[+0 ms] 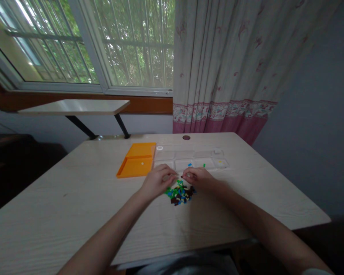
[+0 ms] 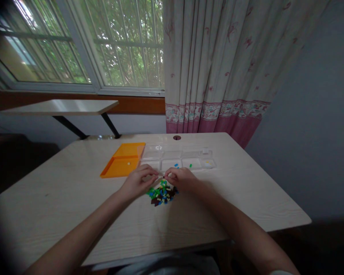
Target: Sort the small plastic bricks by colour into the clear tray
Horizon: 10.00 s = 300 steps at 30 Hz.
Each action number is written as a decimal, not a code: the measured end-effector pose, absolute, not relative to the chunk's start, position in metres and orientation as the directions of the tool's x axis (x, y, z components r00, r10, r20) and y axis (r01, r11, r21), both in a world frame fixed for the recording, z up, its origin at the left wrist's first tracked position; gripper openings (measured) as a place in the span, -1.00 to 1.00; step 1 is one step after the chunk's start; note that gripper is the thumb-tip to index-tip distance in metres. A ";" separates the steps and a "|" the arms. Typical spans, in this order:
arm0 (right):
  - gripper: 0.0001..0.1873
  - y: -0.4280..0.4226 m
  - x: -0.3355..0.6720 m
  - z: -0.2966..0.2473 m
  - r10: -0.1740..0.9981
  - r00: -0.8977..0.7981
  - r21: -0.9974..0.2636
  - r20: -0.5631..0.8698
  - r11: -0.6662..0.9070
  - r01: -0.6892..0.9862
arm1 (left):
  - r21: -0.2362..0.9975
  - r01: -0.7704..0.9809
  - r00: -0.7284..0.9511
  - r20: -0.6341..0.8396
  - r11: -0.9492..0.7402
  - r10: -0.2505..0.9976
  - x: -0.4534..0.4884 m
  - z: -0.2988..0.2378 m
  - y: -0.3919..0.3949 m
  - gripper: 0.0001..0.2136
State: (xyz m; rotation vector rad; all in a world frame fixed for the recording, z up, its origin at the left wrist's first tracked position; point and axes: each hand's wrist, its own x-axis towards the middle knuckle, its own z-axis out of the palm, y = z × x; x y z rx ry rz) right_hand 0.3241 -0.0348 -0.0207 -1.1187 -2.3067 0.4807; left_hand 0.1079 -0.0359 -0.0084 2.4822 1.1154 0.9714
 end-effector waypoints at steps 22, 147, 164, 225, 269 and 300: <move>-0.85 -0.030 0.347 0.003 0.732 -0.680 -0.580 0.034 0.568 0.583 | 0.571 0.484 0.349 0.569 -0.663 0.744 0.107 -0.004 -0.041 -0.84; -0.77 -0.026 0.329 -0.022 0.823 -0.567 -0.678 0.036 0.437 0.591 | 0.357 0.691 0.373 0.568 -0.628 0.734 0.100 -0.014 -0.023 -0.82; -0.58 -0.021 0.324 -0.038 0.787 -0.616 -0.889 0.049 0.316 0.332 | 0.343 0.506 0.550 0.579 -0.792 0.602 0.120 -0.012 -0.042 -0.87; -0.80 -0.028 0.336 -0.008 0.725 -0.687 -0.522 -0.047 0.569 0.636 | 0.314 0.859 0.159 0.588 -0.405 0.793 0.076 -0.015 -0.007 -0.82; -0.73 -0.036 0.317 -0.019 0.854 -0.454 -0.557 0.254 0.513 0.653 | 0.398 0.514 0.462 0.618 -0.760 0.636 0.114 -0.015 -0.037 -0.93; -0.75 -0.022 0.351 0.000 0.584 -0.348 -0.191 0.733 0.668 0.719 | 0.329 0.566 0.713 0.264 -0.756 0.649 0.108 -0.019 -0.032 -0.71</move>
